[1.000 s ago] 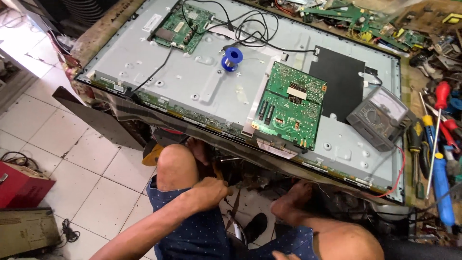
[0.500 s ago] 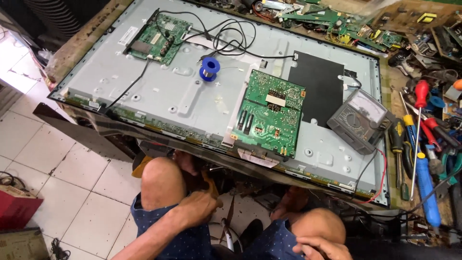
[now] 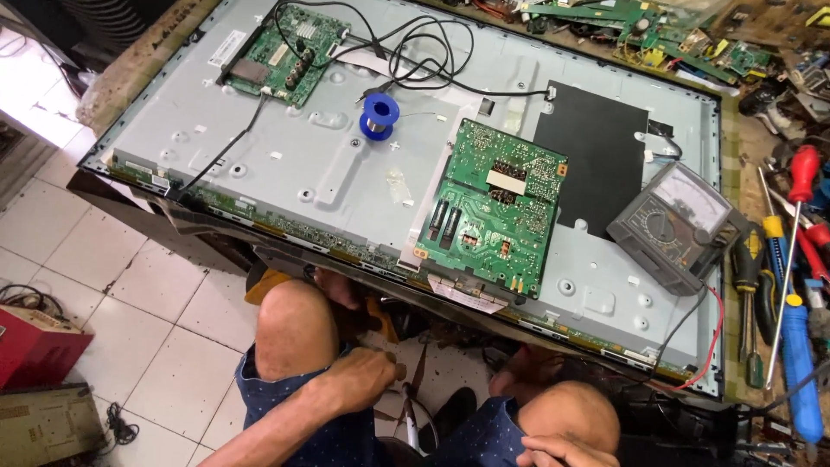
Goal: Testing a circuit board with a multimeter and then soldering components during a television repair.
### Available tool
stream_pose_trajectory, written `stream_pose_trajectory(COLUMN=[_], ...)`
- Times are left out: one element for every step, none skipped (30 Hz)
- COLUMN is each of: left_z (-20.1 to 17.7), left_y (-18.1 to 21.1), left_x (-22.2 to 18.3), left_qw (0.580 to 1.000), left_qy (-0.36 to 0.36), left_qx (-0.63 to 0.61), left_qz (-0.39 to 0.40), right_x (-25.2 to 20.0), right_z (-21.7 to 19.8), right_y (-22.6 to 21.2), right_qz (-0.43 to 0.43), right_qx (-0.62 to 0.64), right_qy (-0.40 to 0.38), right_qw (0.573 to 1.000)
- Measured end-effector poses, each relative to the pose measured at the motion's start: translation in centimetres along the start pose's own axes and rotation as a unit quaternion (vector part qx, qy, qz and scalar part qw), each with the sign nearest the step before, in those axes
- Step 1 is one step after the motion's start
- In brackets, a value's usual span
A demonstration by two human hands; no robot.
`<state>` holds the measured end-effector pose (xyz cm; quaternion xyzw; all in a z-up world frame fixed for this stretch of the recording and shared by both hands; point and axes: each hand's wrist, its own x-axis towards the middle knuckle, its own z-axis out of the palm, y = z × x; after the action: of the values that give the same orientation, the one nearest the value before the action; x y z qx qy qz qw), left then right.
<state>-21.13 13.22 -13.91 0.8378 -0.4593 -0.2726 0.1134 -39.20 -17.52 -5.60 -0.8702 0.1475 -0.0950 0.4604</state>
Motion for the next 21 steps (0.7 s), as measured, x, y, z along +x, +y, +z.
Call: stream_pose_trajectory(left_z=[0.4,0.8,1.3,1.4,1.4,1.4,1.5,1.6,1.8,2.4,3.0,3.6,2.9,2.1,1.4,1.0,0.6,0.2,0.0,-0.2,-0.5], left_y=[-0.2,-0.4,-0.5,-0.3,-0.2,-0.1,-0.2,-0.2,-0.2,-0.6,-0.9,-1.3,-0.9,-0.6,-0.3,-0.2,0.0,0.2,0.2,0.3,0.3], left_x=[0.3,0.6,0.8,0.7,0.8,1.0,1.0,1.1,1.0,1.2,1.3,1.5,1.2,1.0,0.8,0.6,0.4,0.3,0.1,-0.1,0.0], left_qw=[1.000,1.000,1.000,1.000,1.000,1.000,1.000,1.000,1.000,1.000,1.000,1.000,1.000,1.000,1.000,1.000,1.000,1.000,1.000,1.000,1.000], left_qy=[0.000,0.003,0.004,0.002,0.004,0.007,0.006,0.012,0.018,0.017,0.013,0.009,0.008,0.005,0.002,0.001,-0.008,-0.017,-0.019,-0.019,-0.016], left_qx=[-0.001,0.004,0.008,0.006,0.004,0.001,0.001,0.004,0.005,0.005,0.012,0.020,0.020,0.011,0.003,0.004,0.005,0.007,0.005,0.002,0.002], left_qz=[-0.001,0.006,0.013,0.013,0.013,0.013,0.014,0.018,0.021,0.021,0.012,0.004,0.005,0.006,0.007,0.006,0.001,-0.004,-0.004,-0.011,-0.015], right_x=[0.2,0.3,0.2,0.2,0.3,0.5,0.4,0.4,0.4,0.4,0.4,0.4,0.5,0.5,0.6,0.7,0.8,1.0,1.6,2.2,3.0], right_z=[-0.1,-0.2,-0.2,-0.4,-0.4,-0.6,-0.4,-0.2,-0.1,-0.1,-0.1,-0.1,-0.6,-1.1,-1.6,-3.1,-4.7,-6.3,-7.6,-8.9,-10.3], right_y=[-0.2,-0.3,-0.5,-1.0,-1.5,-2.0,-2.1,-2.3,-2.4,-2.2,-1.9,-1.6,-1.2,-0.8,-0.4,1.9,4.3,6.7,2.1,-2.4,-6.9], right_qz=[0.000,0.006,0.015,0.018,0.028,0.038,0.039,0.018,-0.004,-0.003,-0.038,-0.072,-0.071,-0.079,-0.088,-0.088,-0.002,0.084,0.086,0.103,0.118], right_qx=[0.000,0.002,0.004,0.003,0.001,-0.001,-0.001,0.000,0.001,0.001,0.010,0.020,0.020,0.014,0.008,0.009,-0.039,-0.088,-0.088,0.004,0.094], right_qy=[-0.002,-0.009,-0.017,-0.018,-0.024,-0.031,-0.029,-0.012,0.003,0.003,0.001,-0.002,-0.001,-0.025,-0.051,-0.050,-0.082,-0.112,-0.114,-0.037,0.043], right_qw=[1.000,1.000,1.000,1.000,0.999,0.999,0.999,1.000,1.000,1.000,0.999,0.997,0.997,0.996,0.995,0.995,0.996,0.986,0.986,0.994,0.988])
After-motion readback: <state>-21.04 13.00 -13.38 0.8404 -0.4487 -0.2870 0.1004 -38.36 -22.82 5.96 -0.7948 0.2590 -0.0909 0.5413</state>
